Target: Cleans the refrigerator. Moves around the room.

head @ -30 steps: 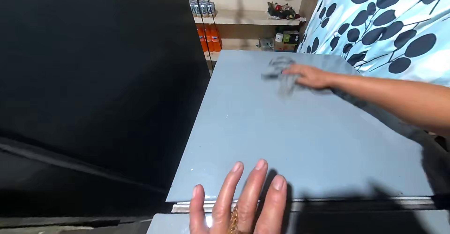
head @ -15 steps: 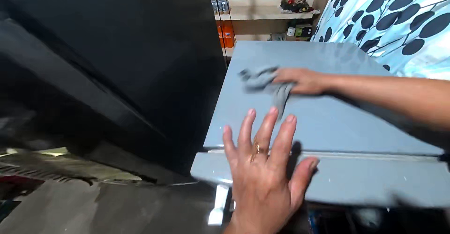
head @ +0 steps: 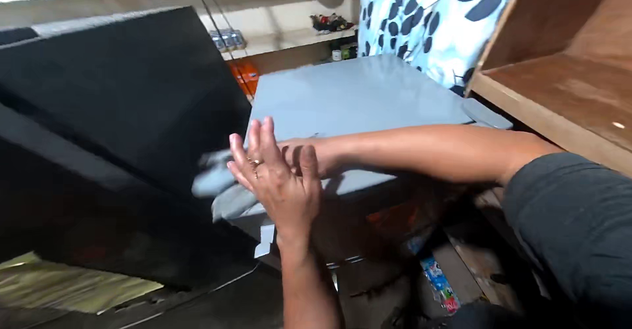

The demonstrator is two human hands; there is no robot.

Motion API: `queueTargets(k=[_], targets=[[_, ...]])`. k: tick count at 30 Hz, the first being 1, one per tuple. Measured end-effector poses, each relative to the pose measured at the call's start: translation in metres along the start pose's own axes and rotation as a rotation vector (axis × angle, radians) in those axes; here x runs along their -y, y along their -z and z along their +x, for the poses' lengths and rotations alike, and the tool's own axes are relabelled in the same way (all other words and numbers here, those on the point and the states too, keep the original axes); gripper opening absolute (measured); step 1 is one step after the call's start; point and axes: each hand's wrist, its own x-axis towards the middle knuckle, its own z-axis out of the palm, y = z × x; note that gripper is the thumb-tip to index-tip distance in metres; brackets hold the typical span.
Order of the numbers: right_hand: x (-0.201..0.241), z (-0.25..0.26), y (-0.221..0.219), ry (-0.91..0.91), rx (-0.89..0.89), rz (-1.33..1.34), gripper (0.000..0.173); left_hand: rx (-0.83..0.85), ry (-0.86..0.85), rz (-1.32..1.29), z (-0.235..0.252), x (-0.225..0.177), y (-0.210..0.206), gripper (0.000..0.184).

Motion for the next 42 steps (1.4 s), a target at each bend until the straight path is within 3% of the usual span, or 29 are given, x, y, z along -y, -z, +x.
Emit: queueTargets(k=[2, 5, 8, 11, 14, 16, 18, 21, 23, 26, 28, 30, 32, 35, 39, 42], targets=[[0.009, -0.067, 0.043, -0.253, 0.044, -0.17, 0.041, 0.0, 0.012, -0.003, 0.001, -0.001, 0.0, 0.068], [-0.015, -0.171, 0.082, -0.51, -0.002, -0.296, 0.046, 0.028, 0.026, 0.013, 0.002, -0.002, 0.001, 0.066], [-0.026, -0.238, 0.116, -0.791, 0.01, -0.413, 0.048, 0.059, 0.033, 0.013, 0.003, -0.003, 0.003, 0.064], [-0.051, -0.242, 0.142, -1.014, 0.051, -0.467, 0.049, 0.11, 0.059, 0.006, 0.003, -0.006, 0.006, 0.064], [-0.147, -0.264, 0.155, -1.006, -0.127, -0.497, 0.046, 0.139, 0.078, 0.02, 0.002, -0.008, 0.009, 0.063], [-0.185, -0.274, 0.169, -1.111, -0.213, -0.486, 0.043, 0.131, 0.085, 0.013, 0.004, -0.008, 0.008, 0.062], [-0.189, -0.277, 0.185, -1.268, -0.225, -0.506, 0.038, 0.127, 0.093, 0.011, 0.007, -0.007, 0.006, 0.06], [-0.158, -0.289, 0.201, -1.366, -0.018, -0.539, 0.034, 0.147, 0.081, 0.022, 0.005, -0.008, 0.007, 0.057], [-0.095, -0.29, 0.214, -1.345, 0.05, -0.467, 0.032, 0.142, 0.066, 0.037, 0.006, -0.009, 0.007, 0.056], [0.008, -0.309, 0.18, -1.032, -0.346, -0.383, 0.03, 0.074, 0.072, -0.001, 0.002, -0.012, 0.006, 0.052], [0.043, -0.309, 0.124, -0.907, -0.53, -0.386, 0.033, 0.019, 0.076, -0.045, 0.001, -0.013, 0.008, 0.05], [0.037, -0.315, 0.069, -0.724, -0.62, -0.541, 0.033, -0.062, 0.07, -0.103, 0.001, -0.015, 0.007, 0.047], [0.036, -0.296, 0.055, -0.52, -0.544, -0.583, 0.035, -0.25, 0.006, -0.192, 0.003, -0.013, -0.002, 0.045], [0.055, -0.205, 0.034, -0.371, -0.337, -0.497, 0.043, -0.485, -0.09, -0.428, -0.005, -0.005, -0.002, 0.037], [0.081, -0.052, -0.007, -0.49, -0.062, -0.314, 0.04, -0.462, -0.055, -0.519, -0.05, -0.027, 0.022, 0.029], [0.089, -0.012, -0.019, -0.463, -0.001, -0.311, 0.038, -0.506, -0.122, -0.482, -0.08, -0.035, 0.038, 0.027]])
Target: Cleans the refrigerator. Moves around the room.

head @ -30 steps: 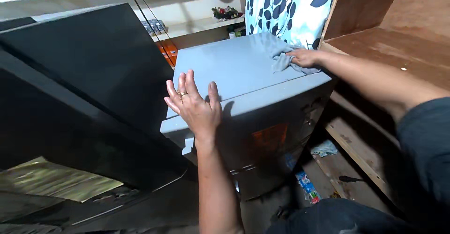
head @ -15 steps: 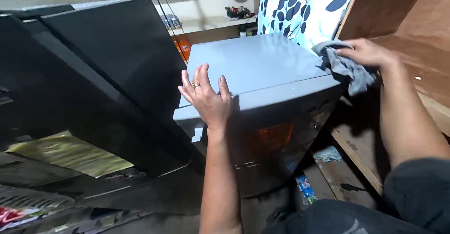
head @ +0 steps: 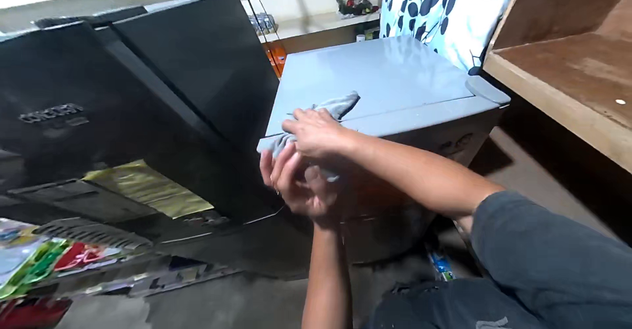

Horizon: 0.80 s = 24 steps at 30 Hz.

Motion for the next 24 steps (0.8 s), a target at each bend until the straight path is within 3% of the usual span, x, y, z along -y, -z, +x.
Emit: queueTargets(k=[2, 4, 7, 9, 11, 14, 17, 20, 24], targets=[[-0.032, -0.026, 0.006, 0.048, -0.065, 0.037, 0.039, 0.025, -0.02, 0.086, -0.015, -0.002, 0.034, 0.029], [-0.093, -0.08, 0.023, 0.04, -0.148, 0.058, 0.039, 0.068, 0.007, 0.239, -0.036, 0.001, 0.083, 0.029], [-0.193, -0.179, 0.053, -0.088, -0.229, -0.019, 0.035, 0.154, 0.146, 0.561, -0.086, -0.006, 0.174, 0.032], [-0.223, -0.217, 0.059, -0.236, -0.279, -0.076, 0.036, 0.166, 0.273, 0.79, -0.122, -0.025, 0.23, 0.042], [-0.199, -0.207, 0.057, -0.32, -0.281, -0.113, 0.036, 0.161, 0.429, 0.963, -0.145, -0.05, 0.266, 0.047], [-0.122, -0.146, 0.039, -0.139, -0.207, -0.106, 0.04, 0.101, 0.535, 1.026, -0.154, -0.064, 0.274, 0.045], [-0.042, -0.063, 0.011, 0.042, -0.076, -0.092, 0.047, 0.109, 0.49, 0.91, -0.145, -0.053, 0.241, 0.04], [0.018, 0.013, -0.024, 0.154, -0.073, -0.147, 0.043, 0.216, 0.477, 0.703, -0.138, -0.046, 0.187, 0.034], [0.03, 0.045, -0.04, 0.423, -0.084, -0.247, 0.028, 0.389, 0.427, 0.473, -0.147, -0.05, 0.145, 0.03]])
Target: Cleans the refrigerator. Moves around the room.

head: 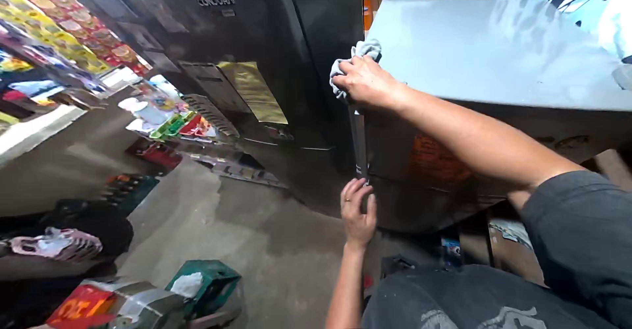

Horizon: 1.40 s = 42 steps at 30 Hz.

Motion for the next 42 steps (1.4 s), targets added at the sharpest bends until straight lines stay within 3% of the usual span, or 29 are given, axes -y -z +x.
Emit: queueTargets(k=[3, 5, 7, 9, 11, 13, 15, 19, 22, 24, 26, 28, 33, 35, 38, 42], targets=[[-0.021, -0.056, 0.004, 0.151, -0.142, 0.007, 0.031, 0.058, 0.02, 0.015, -0.023, 0.012, 0.007, 0.029], [-0.035, -0.121, 0.007, 0.126, -0.275, -0.078, 0.029, 0.064, 0.123, 0.089, -0.049, 0.027, 0.025, 0.029], [-0.052, -0.196, 0.009, -0.02, -0.405, -0.172, 0.023, 0.046, 0.238, 0.167, -0.075, 0.04, 0.049, 0.029], [-0.077, -0.268, 0.011, -0.237, -0.5, -0.248, 0.032, 0.014, 0.34, 0.224, -0.095, 0.046, 0.072, 0.029], [-0.095, -0.309, 0.013, -0.474, -0.595, -0.292, 0.034, -0.028, 0.401, 0.259, -0.104, 0.047, 0.087, 0.029], [-0.091, -0.303, 0.019, -0.622, -0.651, -0.259, 0.037, -0.052, 0.417, 0.261, -0.099, 0.046, 0.09, 0.028], [-0.067, -0.267, 0.027, -0.624, -0.678, -0.191, 0.043, -0.039, 0.369, 0.217, -0.082, 0.042, 0.079, 0.026], [-0.026, -0.175, -0.01, -0.132, -0.702, -0.155, 0.03, 0.034, 0.18, 0.064, -0.032, 0.025, 0.041, 0.025], [-0.003, -0.135, -0.057, 0.017, -0.483, -0.27, 0.027, 0.049, 0.108, -0.037, -0.013, 0.011, 0.018, 0.025], [0.004, -0.142, -0.09, 0.098, -0.253, -0.311, 0.025, 0.055, 0.109, -0.063, -0.014, 0.008, 0.014, 0.025], [0.002, -0.156, -0.113, 0.166, 0.075, -0.214, 0.025, 0.06, 0.138, -0.055, -0.024, 0.012, 0.015, 0.025], [-0.006, -0.155, -0.114, 0.265, 0.178, -0.083, 0.025, 0.067, 0.187, -0.016, -0.039, 0.019, 0.021, 0.025], [-0.01, -0.134, -0.073, 0.258, -0.303, -0.189, 0.02, 0.036, 0.252, 0.069, -0.055, 0.029, 0.041, 0.026], [-0.005, -0.142, -0.09, 0.267, -0.233, -0.224, 0.025, 0.021, 0.269, 0.085, -0.06, 0.03, 0.046, 0.025], [-0.003, -0.151, -0.104, 0.298, 0.004, 0.04, 0.019, 0.016, 0.292, 0.103, -0.068, 0.028, 0.052, 0.025], [0.009, -0.136, -0.039, 0.204, -0.531, 0.123, 0.019, 0.015, 0.355, 0.131, -0.078, 0.028, 0.055, 0.026]])
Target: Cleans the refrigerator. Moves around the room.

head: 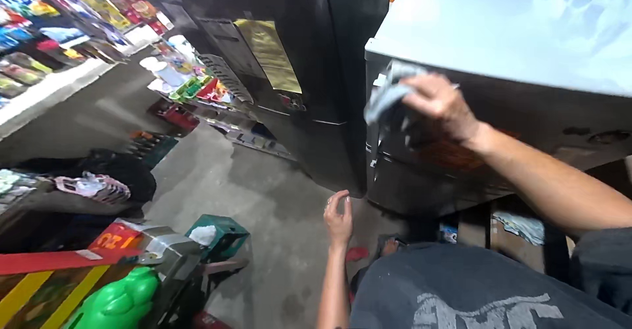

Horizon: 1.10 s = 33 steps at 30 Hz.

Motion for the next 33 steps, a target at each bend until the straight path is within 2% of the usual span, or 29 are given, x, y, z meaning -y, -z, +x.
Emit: queueTargets(k=[2, 4, 5, 7, 9, 11, 12, 13, 15, 16, 18, 20, 23, 26, 27, 29, 31, 33], targets=[[0.002, 0.036, 0.013, -0.023, -0.103, -0.036, 0.021, 0.016, -0.003, -0.013, 0.001, -0.006, -0.005, 0.025], [0.0, 0.056, -0.006, -0.087, -0.002, -0.025, 0.033, 0.043, -0.043, -0.036, 0.01, -0.017, -0.011, 0.024], [-0.001, 0.057, -0.024, -0.109, 0.04, -0.017, 0.034, 0.059, -0.058, -0.042, 0.014, -0.022, -0.013, 0.023], [-0.003, 0.046, -0.064, -0.066, -0.068, -0.036, 0.017, 0.075, -0.088, -0.046, 0.019, -0.027, -0.016, 0.023], [-0.007, 0.032, -0.085, -0.044, -0.218, 0.0, 0.01, 0.076, -0.091, -0.048, 0.016, -0.025, -0.013, 0.023], [-0.001, 0.003, -0.099, -0.095, -0.302, 0.081, 0.018, 0.068, -0.064, -0.04, 0.005, -0.016, -0.007, 0.024], [0.007, -0.016, -0.106, -0.186, -0.294, 0.105, 0.025, 0.064, -0.044, -0.035, -0.001, -0.012, -0.003, 0.024], [0.02, -0.037, -0.115, -0.321, -0.244, 0.118, 0.034, 0.061, -0.019, -0.029, -0.007, -0.008, 0.0, 0.024], [0.046, -0.068, -0.133, -0.684, 0.022, 0.297, 0.051, 0.064, 0.04, -0.008, -0.02, -0.003, 0.006, 0.024], [0.052, -0.078, -0.147, -0.8, 0.081, 0.352, 0.056, 0.079, 0.067, 0.006, -0.025, -0.002, 0.008, 0.025], [0.055, -0.083, -0.168, -0.877, 0.105, 0.4, 0.066, 0.101, 0.079, 0.024, -0.029, -0.001, 0.01, 0.025], [0.052, -0.077, -0.168, -0.962, 0.262, 0.405, 0.071, 0.127, 0.073, 0.033, -0.031, -0.002, 0.011, 0.025], [0.051, -0.086, -0.165, -1.059, 0.511, 0.418, 0.065, 0.176, 0.057, 0.033, -0.031, -0.003, 0.009, 0.024], [0.052, -0.091, -0.165, -1.075, 0.614, 0.404, 0.056, 0.237, 0.027, 0.023, -0.027, -0.011, 0.001, 0.024], [0.052, -0.095, -0.164, -1.066, 0.564, 0.419, 0.056, 0.257, 0.021, 0.011, -0.028, -0.014, -0.002, 0.024], [0.058, -0.108, -0.154, -1.0, 0.27, 0.504, 0.055, 0.262, 0.0, -0.042, -0.027, -0.02, -0.008, 0.024], [0.066, -0.107, -0.121, -0.86, -0.035, 0.613, 0.051, 0.215, -0.02, -0.113, -0.019, -0.026, -0.016, 0.023], [0.07, -0.095, -0.075, -0.707, -0.243, 0.634, 0.043, 0.107, -0.052, -0.176, -0.003, -0.037, -0.025, 0.022]])
